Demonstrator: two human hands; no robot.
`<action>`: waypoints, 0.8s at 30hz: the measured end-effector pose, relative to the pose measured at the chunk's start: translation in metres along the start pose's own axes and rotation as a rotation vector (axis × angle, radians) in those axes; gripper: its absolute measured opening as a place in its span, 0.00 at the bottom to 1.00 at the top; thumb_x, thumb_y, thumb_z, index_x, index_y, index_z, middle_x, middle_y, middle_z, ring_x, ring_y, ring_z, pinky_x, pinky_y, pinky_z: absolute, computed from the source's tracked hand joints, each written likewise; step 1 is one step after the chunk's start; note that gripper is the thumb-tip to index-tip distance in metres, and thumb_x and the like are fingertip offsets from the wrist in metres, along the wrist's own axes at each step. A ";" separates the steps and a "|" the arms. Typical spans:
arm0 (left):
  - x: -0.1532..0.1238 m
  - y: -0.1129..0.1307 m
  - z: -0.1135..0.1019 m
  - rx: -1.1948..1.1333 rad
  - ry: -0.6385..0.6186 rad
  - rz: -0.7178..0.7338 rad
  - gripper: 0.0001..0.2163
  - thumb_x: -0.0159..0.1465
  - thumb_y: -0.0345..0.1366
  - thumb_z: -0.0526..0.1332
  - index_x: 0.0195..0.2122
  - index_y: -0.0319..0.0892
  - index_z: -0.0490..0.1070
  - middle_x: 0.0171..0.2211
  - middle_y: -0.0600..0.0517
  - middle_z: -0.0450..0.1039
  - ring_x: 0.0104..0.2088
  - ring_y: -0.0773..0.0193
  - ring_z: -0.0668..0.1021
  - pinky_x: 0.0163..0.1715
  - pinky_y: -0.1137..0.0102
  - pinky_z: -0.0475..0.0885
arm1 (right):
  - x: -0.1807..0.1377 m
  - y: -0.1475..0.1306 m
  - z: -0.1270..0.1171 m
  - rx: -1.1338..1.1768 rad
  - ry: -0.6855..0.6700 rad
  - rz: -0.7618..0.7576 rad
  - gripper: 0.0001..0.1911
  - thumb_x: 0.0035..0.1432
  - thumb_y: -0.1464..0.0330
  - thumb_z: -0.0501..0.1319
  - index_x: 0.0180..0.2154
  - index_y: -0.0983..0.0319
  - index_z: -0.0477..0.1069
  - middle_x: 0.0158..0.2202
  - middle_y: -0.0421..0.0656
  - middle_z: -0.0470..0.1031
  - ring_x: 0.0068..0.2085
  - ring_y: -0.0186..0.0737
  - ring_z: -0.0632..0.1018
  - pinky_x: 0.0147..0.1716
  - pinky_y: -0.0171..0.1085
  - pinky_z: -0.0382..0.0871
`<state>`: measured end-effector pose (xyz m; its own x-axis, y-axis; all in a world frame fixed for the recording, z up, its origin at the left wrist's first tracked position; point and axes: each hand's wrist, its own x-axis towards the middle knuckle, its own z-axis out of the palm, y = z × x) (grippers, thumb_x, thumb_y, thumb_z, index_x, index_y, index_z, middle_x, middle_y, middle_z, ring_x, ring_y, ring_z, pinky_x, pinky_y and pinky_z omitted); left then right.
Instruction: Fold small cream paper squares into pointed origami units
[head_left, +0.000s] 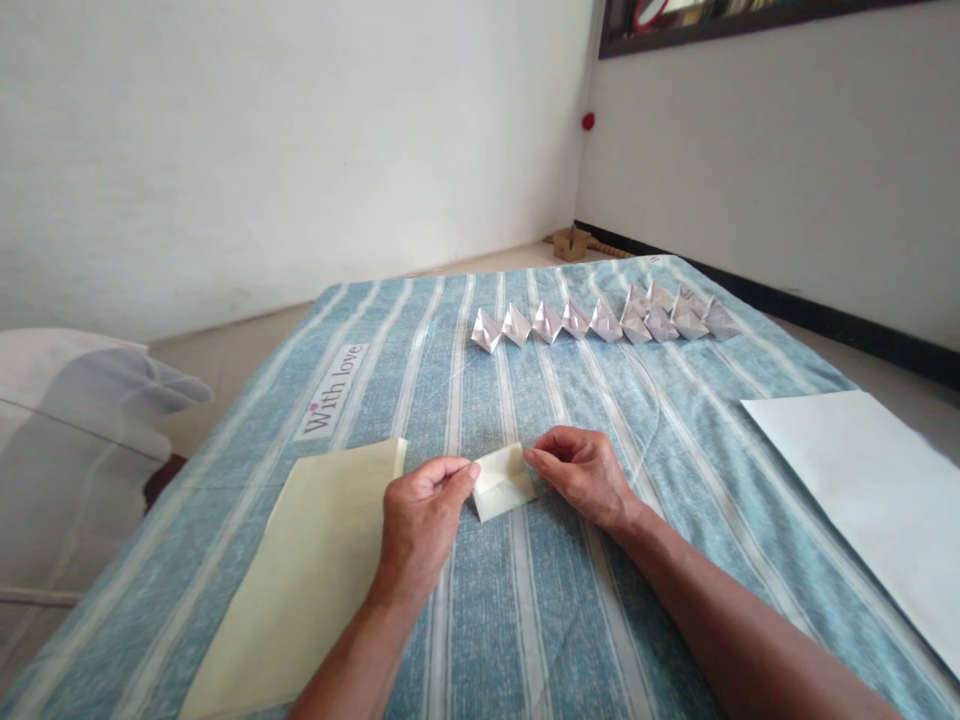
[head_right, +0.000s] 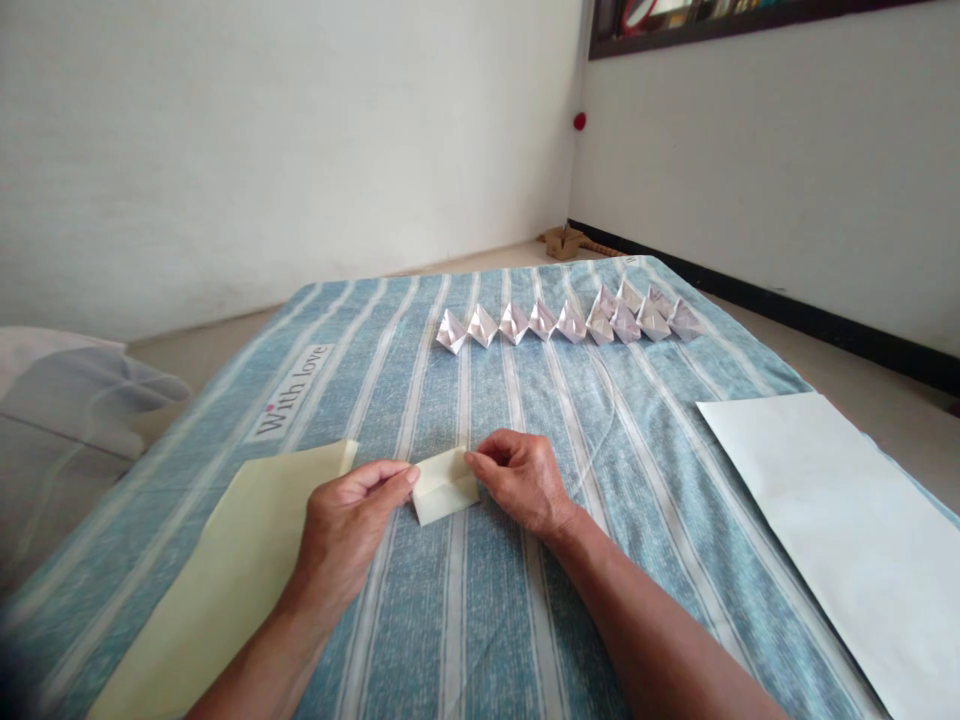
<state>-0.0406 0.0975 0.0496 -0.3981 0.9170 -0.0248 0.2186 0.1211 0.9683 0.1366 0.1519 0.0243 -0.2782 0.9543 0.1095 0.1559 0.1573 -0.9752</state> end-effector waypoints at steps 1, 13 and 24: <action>0.000 -0.003 0.000 0.048 0.025 0.032 0.07 0.52 0.39 0.67 0.25 0.42 0.78 0.20 0.55 0.75 0.24 0.63 0.75 0.26 0.71 0.68 | 0.000 0.002 -0.001 -0.132 0.056 -0.085 0.12 0.57 0.62 0.62 0.24 0.61 0.70 0.19 0.38 0.68 0.21 0.32 0.66 0.21 0.32 0.57; 0.009 -0.026 0.003 0.494 0.130 0.459 0.07 0.57 0.33 0.62 0.23 0.45 0.75 0.48 0.44 0.78 0.59 0.45 0.68 0.59 0.52 0.60 | -0.018 -0.015 0.023 -0.826 -0.137 -0.824 0.13 0.65 0.72 0.52 0.30 0.63 0.70 0.32 0.45 0.73 0.34 0.40 0.71 0.38 0.41 0.65; 0.010 -0.032 0.006 0.671 0.111 0.485 0.10 0.59 0.31 0.60 0.21 0.44 0.75 0.49 0.43 0.76 0.60 0.44 0.66 0.59 0.50 0.61 | -0.021 -0.007 0.028 -0.858 -0.199 -0.786 0.09 0.65 0.68 0.56 0.42 0.65 0.72 0.44 0.50 0.76 0.51 0.49 0.73 0.54 0.51 0.65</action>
<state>-0.0464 0.1048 0.0174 -0.2004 0.8874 0.4152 0.8587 -0.0449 0.5105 0.1150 0.1234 0.0230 -0.7128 0.4746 0.5164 0.4407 0.8758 -0.1966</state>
